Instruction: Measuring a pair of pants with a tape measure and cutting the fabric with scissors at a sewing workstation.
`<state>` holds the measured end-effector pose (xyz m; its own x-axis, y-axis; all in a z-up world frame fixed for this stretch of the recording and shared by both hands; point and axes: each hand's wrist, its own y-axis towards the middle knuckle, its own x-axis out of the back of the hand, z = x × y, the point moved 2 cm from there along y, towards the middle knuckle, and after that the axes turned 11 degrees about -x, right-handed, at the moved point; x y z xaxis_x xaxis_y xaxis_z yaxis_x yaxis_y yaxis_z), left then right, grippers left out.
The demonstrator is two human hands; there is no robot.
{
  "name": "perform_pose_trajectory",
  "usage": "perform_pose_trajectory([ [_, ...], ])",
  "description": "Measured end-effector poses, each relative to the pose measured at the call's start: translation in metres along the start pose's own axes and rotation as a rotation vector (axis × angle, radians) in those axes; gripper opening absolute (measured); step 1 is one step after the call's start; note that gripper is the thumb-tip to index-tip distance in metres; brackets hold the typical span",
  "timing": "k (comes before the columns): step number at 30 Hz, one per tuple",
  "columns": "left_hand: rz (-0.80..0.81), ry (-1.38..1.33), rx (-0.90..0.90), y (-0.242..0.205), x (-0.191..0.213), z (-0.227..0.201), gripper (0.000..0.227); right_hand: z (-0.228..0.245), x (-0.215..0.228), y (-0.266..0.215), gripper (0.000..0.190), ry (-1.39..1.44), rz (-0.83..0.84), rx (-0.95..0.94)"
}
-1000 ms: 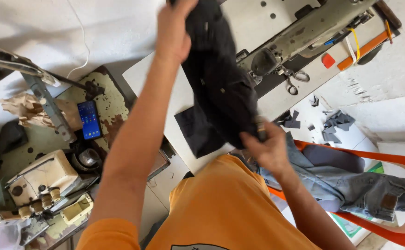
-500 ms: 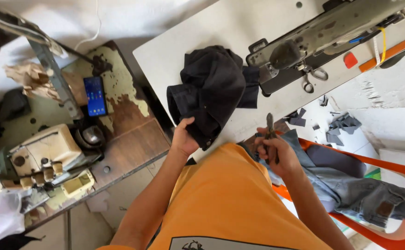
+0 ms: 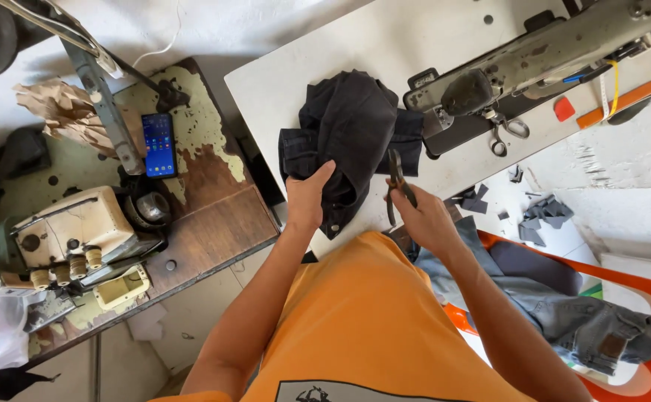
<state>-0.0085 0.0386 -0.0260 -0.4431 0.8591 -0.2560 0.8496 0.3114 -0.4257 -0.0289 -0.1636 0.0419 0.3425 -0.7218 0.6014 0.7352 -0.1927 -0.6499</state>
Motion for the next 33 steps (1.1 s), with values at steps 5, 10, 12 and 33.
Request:
perform_pose_trajectory([
  [5,0.014,-0.046,-0.204,-0.013,0.000,-0.002,0.081,0.015,0.006,-0.001,0.041,0.075,-0.009,0.176],
  [10,0.030,-0.110,-0.353,-0.016,-0.005,-0.004,0.060,0.031,0.006,-0.005,0.056,-0.154,-0.290,0.692],
  [12,0.065,-0.142,-0.373,-0.014,-0.006,-0.003,0.060,0.034,0.006,-0.003,0.057,-0.174,-0.355,0.751],
  [33,0.148,-0.026,-0.346,-0.024,-0.014,-0.011,0.062,0.021,0.014,0.029,0.052,-0.602,-0.807,1.043],
])
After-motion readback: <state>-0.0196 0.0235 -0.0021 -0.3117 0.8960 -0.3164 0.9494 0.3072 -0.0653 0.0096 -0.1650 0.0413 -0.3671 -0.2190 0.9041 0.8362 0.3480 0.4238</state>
